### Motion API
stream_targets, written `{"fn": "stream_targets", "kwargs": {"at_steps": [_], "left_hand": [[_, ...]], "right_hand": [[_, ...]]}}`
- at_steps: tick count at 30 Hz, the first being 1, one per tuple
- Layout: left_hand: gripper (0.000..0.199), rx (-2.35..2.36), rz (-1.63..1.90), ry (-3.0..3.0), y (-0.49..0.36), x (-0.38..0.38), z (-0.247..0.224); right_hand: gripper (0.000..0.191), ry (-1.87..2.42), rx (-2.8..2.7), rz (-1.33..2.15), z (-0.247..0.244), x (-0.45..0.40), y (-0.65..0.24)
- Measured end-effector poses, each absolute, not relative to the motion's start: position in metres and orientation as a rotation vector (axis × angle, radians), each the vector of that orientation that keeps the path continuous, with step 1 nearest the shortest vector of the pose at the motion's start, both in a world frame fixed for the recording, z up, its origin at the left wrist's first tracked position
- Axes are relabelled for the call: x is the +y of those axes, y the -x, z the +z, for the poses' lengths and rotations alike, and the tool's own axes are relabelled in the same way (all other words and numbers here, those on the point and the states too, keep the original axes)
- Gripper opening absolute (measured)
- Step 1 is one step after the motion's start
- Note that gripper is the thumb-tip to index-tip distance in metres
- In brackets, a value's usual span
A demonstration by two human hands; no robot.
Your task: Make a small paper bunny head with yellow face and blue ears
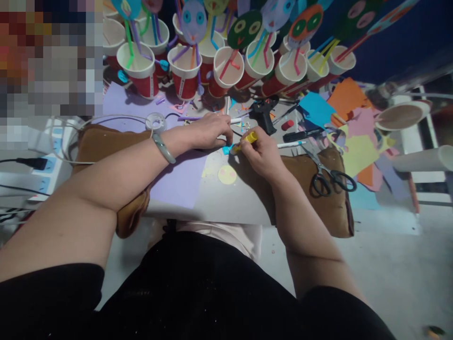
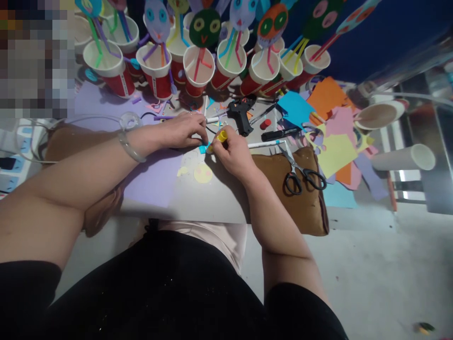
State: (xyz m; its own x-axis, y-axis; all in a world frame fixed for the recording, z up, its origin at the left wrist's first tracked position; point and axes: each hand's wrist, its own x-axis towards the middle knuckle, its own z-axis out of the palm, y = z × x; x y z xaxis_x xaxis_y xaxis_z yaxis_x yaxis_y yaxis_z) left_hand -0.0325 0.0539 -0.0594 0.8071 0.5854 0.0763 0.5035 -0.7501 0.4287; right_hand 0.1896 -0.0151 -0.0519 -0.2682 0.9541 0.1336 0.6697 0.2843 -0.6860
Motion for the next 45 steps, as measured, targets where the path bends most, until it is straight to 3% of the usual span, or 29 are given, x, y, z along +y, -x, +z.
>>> {"fn": "stream_targets", "kwargs": {"at_steps": [8,37,45], "left_hand": [[0.023,0.839,0.262,-2.602,0.032,0.053,-0.058],[0.023,0.830,0.286,-2.602,0.032,0.052,-0.058],[0.022,0.842,0.306,-2.585,0.031,0.052,-0.061]], "right_hand": [[0.022,1.480,-1.915,0.545,-0.047,-0.012,-0.203],[0.029,1.456,-2.004,0.517,-0.048,-0.012,-0.203],[0.017,1.052,-2.441,0.740,-0.027,-0.017,-0.203]]}}
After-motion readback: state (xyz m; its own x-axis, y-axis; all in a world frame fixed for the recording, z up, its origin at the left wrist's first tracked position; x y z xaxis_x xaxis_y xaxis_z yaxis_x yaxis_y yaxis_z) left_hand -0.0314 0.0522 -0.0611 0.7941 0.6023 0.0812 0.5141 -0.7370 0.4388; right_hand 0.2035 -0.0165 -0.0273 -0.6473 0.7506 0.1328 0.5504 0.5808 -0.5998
